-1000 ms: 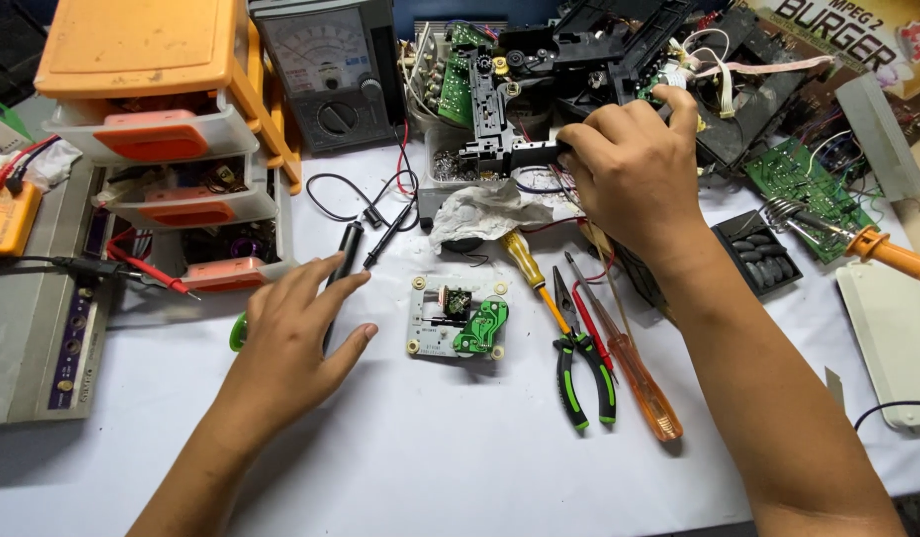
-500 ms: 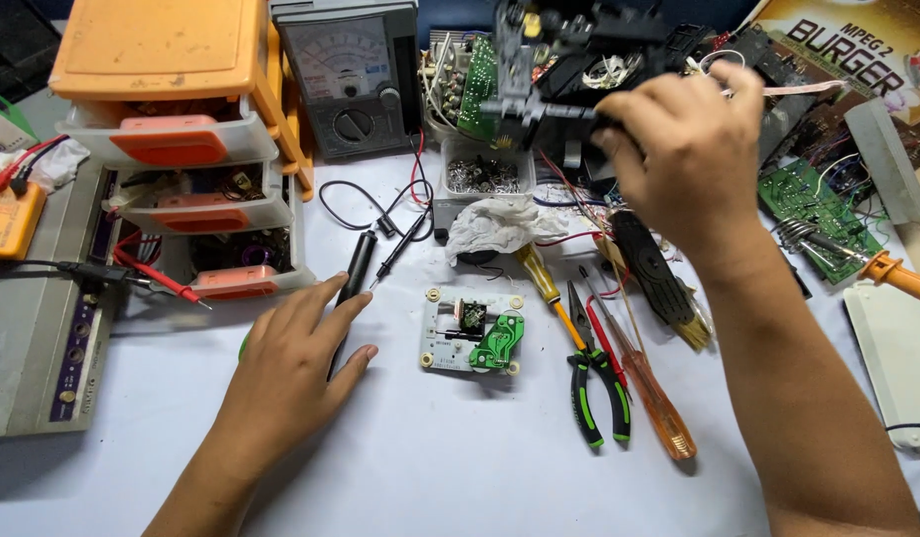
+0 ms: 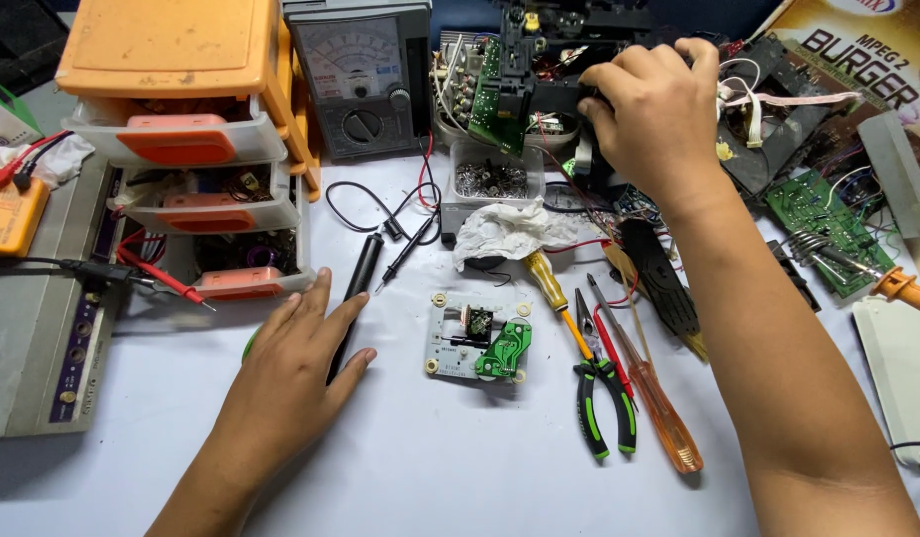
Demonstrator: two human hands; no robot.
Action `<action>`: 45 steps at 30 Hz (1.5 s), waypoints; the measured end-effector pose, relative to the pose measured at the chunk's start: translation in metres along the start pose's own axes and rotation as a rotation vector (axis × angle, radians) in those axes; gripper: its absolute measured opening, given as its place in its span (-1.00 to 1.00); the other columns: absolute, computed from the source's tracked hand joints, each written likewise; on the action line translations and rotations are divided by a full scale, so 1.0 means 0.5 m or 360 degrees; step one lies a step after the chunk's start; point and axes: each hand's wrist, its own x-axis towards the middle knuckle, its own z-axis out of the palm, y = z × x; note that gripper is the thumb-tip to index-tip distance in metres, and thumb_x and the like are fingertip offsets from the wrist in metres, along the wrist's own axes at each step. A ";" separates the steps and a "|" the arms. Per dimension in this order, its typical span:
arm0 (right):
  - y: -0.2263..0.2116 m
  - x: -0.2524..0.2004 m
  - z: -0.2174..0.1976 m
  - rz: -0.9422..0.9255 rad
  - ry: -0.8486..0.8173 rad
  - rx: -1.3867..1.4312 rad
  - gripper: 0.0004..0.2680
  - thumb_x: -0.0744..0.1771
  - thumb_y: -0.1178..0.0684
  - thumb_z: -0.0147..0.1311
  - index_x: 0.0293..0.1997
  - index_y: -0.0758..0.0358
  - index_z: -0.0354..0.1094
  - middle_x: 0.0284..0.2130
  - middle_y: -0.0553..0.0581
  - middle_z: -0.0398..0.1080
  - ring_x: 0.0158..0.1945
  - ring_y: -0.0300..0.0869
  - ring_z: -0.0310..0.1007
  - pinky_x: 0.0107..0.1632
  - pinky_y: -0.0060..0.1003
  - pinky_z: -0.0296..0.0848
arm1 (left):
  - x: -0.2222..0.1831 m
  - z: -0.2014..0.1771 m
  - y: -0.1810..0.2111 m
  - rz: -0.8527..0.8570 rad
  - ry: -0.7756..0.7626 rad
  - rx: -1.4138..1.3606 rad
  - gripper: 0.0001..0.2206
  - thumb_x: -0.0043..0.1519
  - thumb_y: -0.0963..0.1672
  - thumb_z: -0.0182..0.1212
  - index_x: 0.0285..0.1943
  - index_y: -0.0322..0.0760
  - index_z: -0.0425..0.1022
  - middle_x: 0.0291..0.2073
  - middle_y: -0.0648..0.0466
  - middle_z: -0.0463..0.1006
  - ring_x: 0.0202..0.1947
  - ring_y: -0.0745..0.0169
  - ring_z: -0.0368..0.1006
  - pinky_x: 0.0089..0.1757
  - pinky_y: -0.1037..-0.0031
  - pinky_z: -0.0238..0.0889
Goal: Inspecting and testing a circuit board from a CD/DVD drive using a multimeter and a cleaning brush.
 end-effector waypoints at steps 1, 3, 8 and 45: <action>-0.002 -0.006 0.005 0.0001 -0.0008 0.0004 -0.87 0.24 0.02 0.22 -0.21 0.02 0.43 -0.35 -0.07 0.35 -0.30 -0.13 0.31 0.00 -0.16 0.08 | -0.001 0.002 0.000 0.0001 0.0022 -0.0033 -0.54 0.06 -0.04 0.07 0.14 -0.25 0.22 0.19 -0.33 0.09 0.18 -0.03 0.09 0.10 0.28 -0.06; -0.007 -0.008 0.002 0.0009 -0.0014 0.0031 -0.88 0.25 0.02 0.23 -0.21 0.04 0.44 -0.36 -0.05 0.34 -0.30 -0.13 0.31 0.01 -0.17 0.09 | 0.001 -0.003 0.003 0.0009 0.0016 -0.0002 -0.56 0.06 -0.03 0.06 0.12 -0.23 0.24 0.20 -0.25 0.11 0.16 -0.01 0.11 0.08 0.26 -0.05; -0.009 -0.005 -0.010 0.0060 -0.0042 0.0133 -0.84 0.25 -0.03 0.20 -0.15 0.05 0.46 -0.34 -0.01 0.35 -0.26 -0.10 0.33 0.02 -0.14 0.07 | 0.006 -0.007 0.008 0.0080 0.0077 0.0123 -0.59 0.05 -0.01 0.06 0.08 -0.16 0.31 0.12 -0.05 0.28 0.01 0.08 0.26 0.02 0.23 0.01; -0.152 0.002 -0.082 0.0035 -0.0341 0.0655 -0.93 0.27 0.16 -0.01 -0.44 0.23 0.35 -0.57 0.05 0.29 -0.53 -0.18 0.38 -0.41 -0.43 0.41 | 0.080 -0.066 0.033 0.0146 0.0698 -0.0549 -0.74 0.14 -0.18 0.07 0.01 -0.30 0.39 -0.25 -0.03 0.48 -0.26 0.06 0.41 -0.21 0.35 0.24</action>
